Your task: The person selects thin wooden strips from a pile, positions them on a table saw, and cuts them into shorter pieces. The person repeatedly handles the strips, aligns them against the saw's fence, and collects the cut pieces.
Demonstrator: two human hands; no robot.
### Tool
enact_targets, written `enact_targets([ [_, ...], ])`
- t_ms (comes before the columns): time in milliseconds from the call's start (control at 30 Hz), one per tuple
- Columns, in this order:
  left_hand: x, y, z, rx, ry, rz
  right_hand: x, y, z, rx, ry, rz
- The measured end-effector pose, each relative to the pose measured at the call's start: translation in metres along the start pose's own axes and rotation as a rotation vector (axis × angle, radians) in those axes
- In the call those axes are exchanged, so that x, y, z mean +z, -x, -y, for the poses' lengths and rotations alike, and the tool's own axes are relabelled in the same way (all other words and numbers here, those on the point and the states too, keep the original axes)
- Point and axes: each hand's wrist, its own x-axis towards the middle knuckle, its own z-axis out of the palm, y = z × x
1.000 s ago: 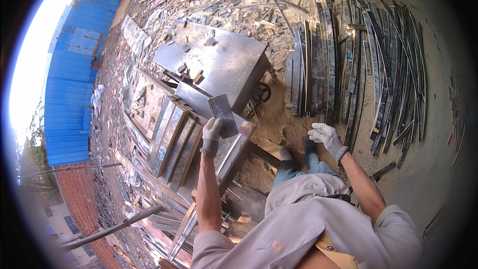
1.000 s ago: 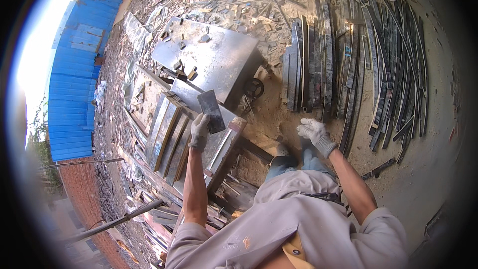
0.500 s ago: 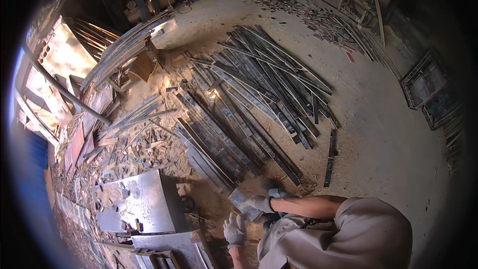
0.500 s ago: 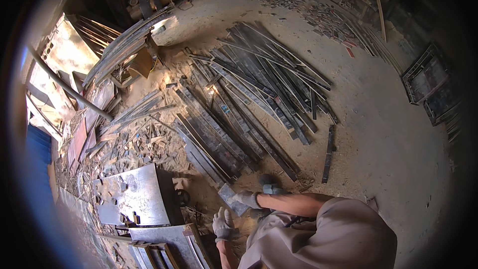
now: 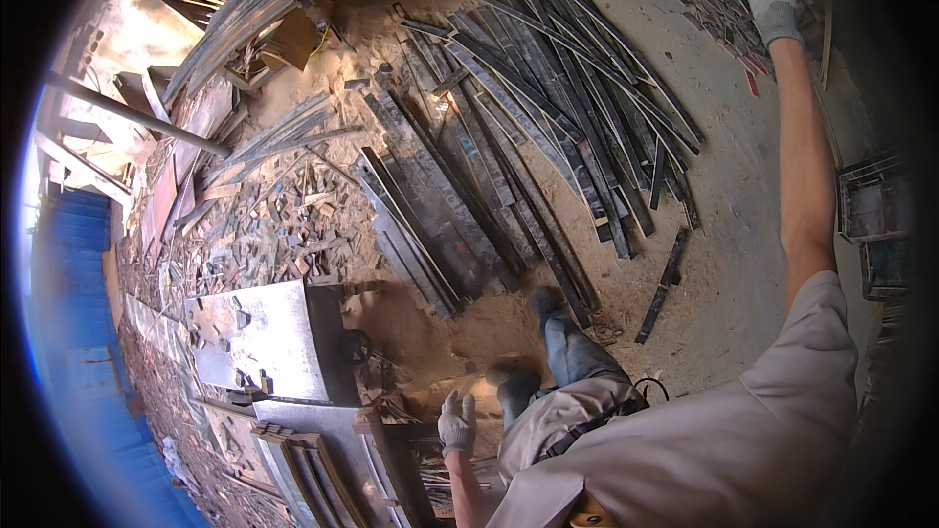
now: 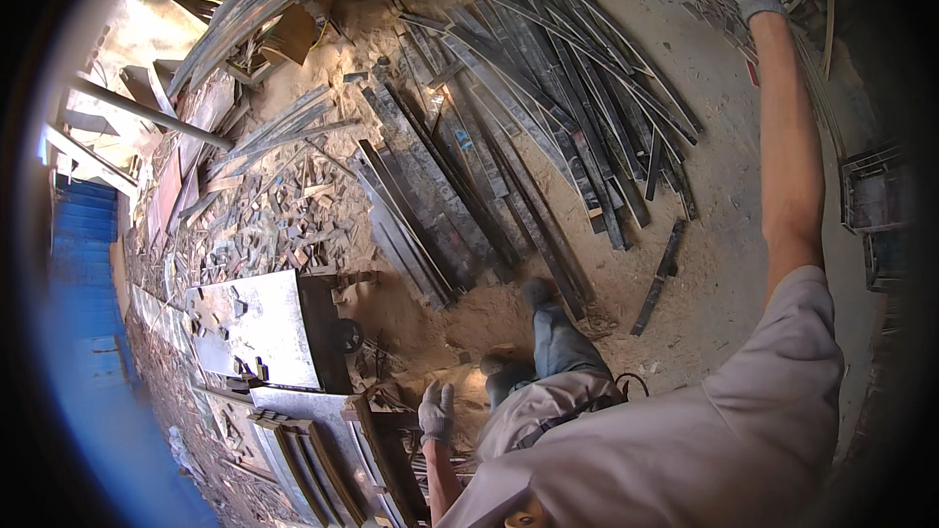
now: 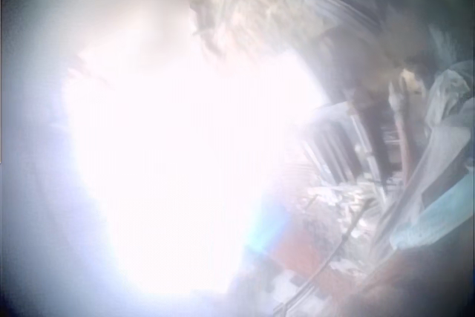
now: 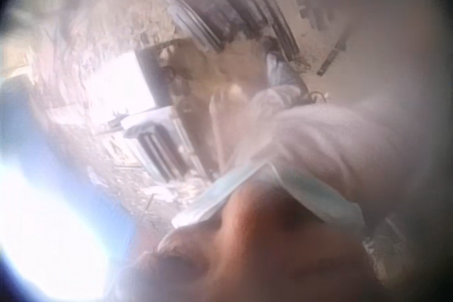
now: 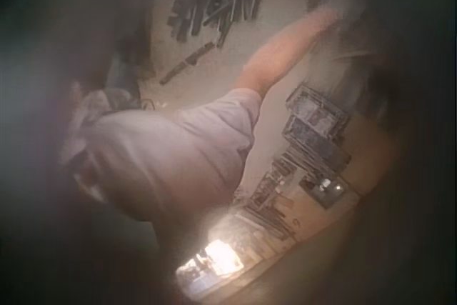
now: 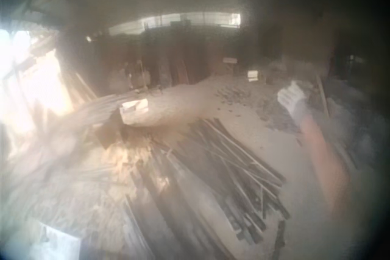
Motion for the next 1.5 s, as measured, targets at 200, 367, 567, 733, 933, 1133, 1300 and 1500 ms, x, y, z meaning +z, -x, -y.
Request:
enact_targets([
  [200, 0.067, -0.028, -0.088, 0.018, 0.022, 0.127, 0.026, -0.035, 0.015, 0.149, -1.357, -0.127],
  [367, 0.085, -0.039, -0.130, 0.041, -0.020, 0.250, 0.309, 0.263, 0.106, 0.819, -1.375, 0.618],
  [567, 0.120, -0.073, -0.119, -0.038, 0.011, 0.335, 0.358, 0.563, 0.118, 0.824, -0.806, 1.181],
  [733, 0.189, -0.116, -0.085, 0.089, 0.083, 0.336, 0.376, 0.588, 0.082, 0.802, -0.537, 1.156],
  [933, 0.249, -0.167, -0.059, -0.095, 0.327, 0.438, 0.507, 0.553, 0.052, 0.676, -0.378, 1.070],
  [1133, 0.297, -0.265, -0.001, -0.052, 0.190, 0.474, 0.708, 0.514, 0.089, 0.527, -0.233, 1.068],
  [1300, 0.334, -0.362, 0.031, 0.082, 0.134, 0.406, 0.864, 0.434, 0.163, 0.452, -0.279, 0.985],
  [1500, 0.302, -0.418, 0.026, 0.385, -0.020, 0.389, 1.004, 0.289, 0.257, 0.286, -0.149, 0.645],
])
